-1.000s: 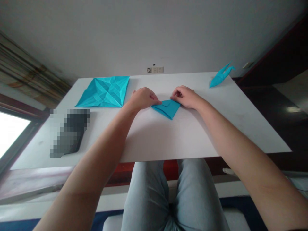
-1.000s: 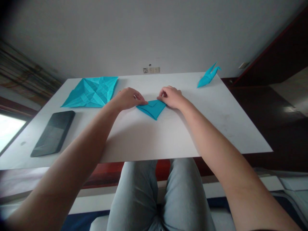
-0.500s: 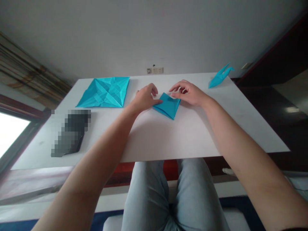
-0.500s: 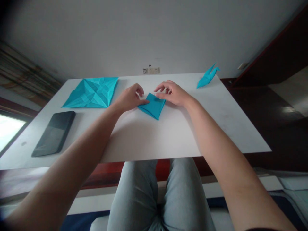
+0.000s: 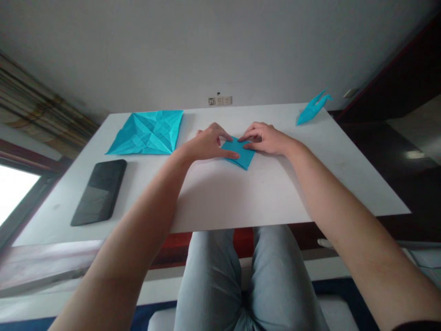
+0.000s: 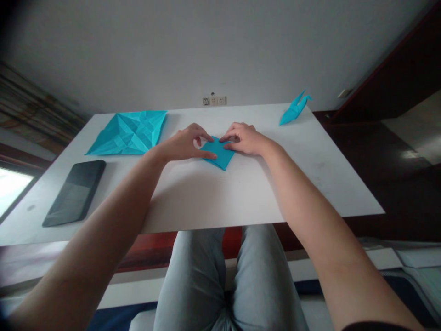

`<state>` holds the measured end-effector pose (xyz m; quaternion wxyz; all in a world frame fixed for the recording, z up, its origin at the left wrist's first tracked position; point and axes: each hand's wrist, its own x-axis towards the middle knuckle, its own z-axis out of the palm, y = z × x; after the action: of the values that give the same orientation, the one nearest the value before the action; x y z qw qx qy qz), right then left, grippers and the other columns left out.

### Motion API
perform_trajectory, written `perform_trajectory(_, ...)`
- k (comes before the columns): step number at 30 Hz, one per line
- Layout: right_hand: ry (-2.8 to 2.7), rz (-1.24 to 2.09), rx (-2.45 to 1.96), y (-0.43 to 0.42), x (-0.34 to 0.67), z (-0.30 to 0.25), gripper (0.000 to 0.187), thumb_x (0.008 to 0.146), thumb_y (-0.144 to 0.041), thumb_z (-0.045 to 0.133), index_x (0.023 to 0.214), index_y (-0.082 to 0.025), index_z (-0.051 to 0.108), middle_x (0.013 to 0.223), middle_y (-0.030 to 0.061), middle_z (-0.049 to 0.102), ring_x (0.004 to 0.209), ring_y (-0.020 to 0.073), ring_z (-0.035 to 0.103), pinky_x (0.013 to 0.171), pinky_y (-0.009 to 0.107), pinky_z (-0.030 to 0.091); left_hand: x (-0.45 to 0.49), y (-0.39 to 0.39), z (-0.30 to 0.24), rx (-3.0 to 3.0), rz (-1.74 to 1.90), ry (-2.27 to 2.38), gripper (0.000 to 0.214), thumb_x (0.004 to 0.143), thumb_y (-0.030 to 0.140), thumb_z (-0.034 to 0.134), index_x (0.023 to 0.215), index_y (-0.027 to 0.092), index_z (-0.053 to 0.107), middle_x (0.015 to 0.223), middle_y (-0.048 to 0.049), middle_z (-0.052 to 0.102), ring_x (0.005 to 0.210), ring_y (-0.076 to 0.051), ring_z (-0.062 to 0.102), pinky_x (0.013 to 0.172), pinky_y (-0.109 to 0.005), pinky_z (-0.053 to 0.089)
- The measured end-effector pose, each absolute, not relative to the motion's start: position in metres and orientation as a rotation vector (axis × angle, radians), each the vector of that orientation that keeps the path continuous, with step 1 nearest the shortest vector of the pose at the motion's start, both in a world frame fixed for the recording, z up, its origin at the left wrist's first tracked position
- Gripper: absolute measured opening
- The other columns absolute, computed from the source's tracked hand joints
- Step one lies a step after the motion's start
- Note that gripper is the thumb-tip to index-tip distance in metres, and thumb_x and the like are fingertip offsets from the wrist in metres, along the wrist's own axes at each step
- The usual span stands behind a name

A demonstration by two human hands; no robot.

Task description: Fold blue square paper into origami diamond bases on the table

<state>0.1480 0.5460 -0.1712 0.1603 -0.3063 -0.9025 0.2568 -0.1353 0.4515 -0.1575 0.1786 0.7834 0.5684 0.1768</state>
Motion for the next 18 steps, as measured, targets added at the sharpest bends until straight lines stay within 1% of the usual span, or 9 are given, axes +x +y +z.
perform_trajectory(1,-2.579,0.727,-0.879,0.546,0.147,-0.172,0.037,0.102,-0.059,0.085,0.125,-0.032,0.097,0.131,0.0125,0.079,0.121,0.0370,0.072,0.117,0.060,0.053,-0.136,0.449,-0.154,2.227,0.468,1.582,0.083,0.076,0.083,0.099,0.139,0.031,0.088,0.150,-0.0112,0.070,0.129,-0.036,0.075,0.129,-0.055,0.049)
perform_trajectory(2,-2.577,0.720,-0.884,0.546,0.146,-0.172,0.037,0.105,-0.061,0.082,0.123,-0.032,0.097,0.131,0.0126,0.079,0.121,0.0371,0.072,0.118,0.060,0.052,-0.136,0.447,-0.151,2.242,0.447,1.547,0.088,0.072,0.085,0.100,0.142,0.032,0.087,0.156,-0.0110,0.068,0.137,-0.038,0.072,0.134,-0.057,0.045)
perform_trajectory(3,-2.573,0.712,-0.892,0.546,0.146,-0.172,0.039,0.108,-0.063,0.078,0.120,-0.031,0.097,0.131,0.0126,0.079,0.121,0.0371,0.073,0.119,0.061,0.052,-0.137,0.446,-0.148,2.256,0.438,1.511,0.090,0.071,0.084,0.101,0.143,0.033,0.087,0.158,-0.0106,0.067,0.144,-0.040,0.070,0.137,-0.059,0.041)
perform_trajectory(5,-2.572,0.703,-0.902,0.545,0.144,-0.172,0.048,0.112,-0.070,0.070,0.112,-0.029,0.096,0.130,0.0124,0.080,0.122,0.0368,0.073,0.121,0.061,0.051,-0.138,0.445,-0.145,2.268,0.445,1.446,0.083,0.077,0.082,0.097,0.143,0.033,0.086,0.157,-0.0095,0.072,0.149,-0.040,0.067,0.139,-0.058,0.040)
perform_trajectory(7,-2.575,0.716,-0.894,0.545,0.143,-0.171,0.059,0.113,-0.078,0.064,0.106,-0.028,0.095,0.130,0.0123,0.080,0.125,0.0373,0.074,0.123,0.061,0.050,-0.140,0.446,-0.145,2.234,0.457,1.407,0.071,0.086,0.077,0.090,0.140,0.032,0.087,0.150,-0.0081,0.079,0.145,-0.037,0.070,0.136,-0.055,0.043)
perform_trajectory(9,-2.569,0.741,-0.878,0.543,0.143,-0.169,0.069,0.113,-0.086,0.058,0.103,-0.028,0.095,0.131,0.0125,0.081,0.127,0.0386,0.074,0.125,0.062,0.049,-0.141,0.448,-0.146,2.201,0.465,1.376,0.061,0.091,0.071,0.086,0.137,0.031,0.088,0.146,-0.0064,0.084,0.141,-0.035,0.073,0.133,-0.051,0.048)
perform_trajectory(14,-2.538,0.793,-0.890,0.537,0.143,-0.164,0.084,0.108,-0.099,0.051,0.109,-0.027,0.095,0.136,0.0134,0.085,0.129,0.0410,0.076,0.127,0.061,0.049,-0.138,0.448,-0.146,2.214,0.477,1.271,0.052,0.086,0.057,0.090,0.131,0.033,0.091,0.146,-0.0035,0.084,0.137,-0.032,0.076,0.127,-0.044,0.055)
perform_trajectory(18,-2.543,0.792,-0.888,0.535,0.143,-0.162,0.090,0.105,-0.104,0.048,0.110,-0.027,0.094,0.136,0.0132,0.086,0.130,0.0407,0.076,0.125,0.057,0.050,-0.136,0.448,-0.146,2.256,0.531,1.218,0.030,0.087,0.050,0.090,0.109,0.030,0.094,0.139,-0.0034,0.086,0.132,-0.030,0.079,0.126,-0.044,0.057)
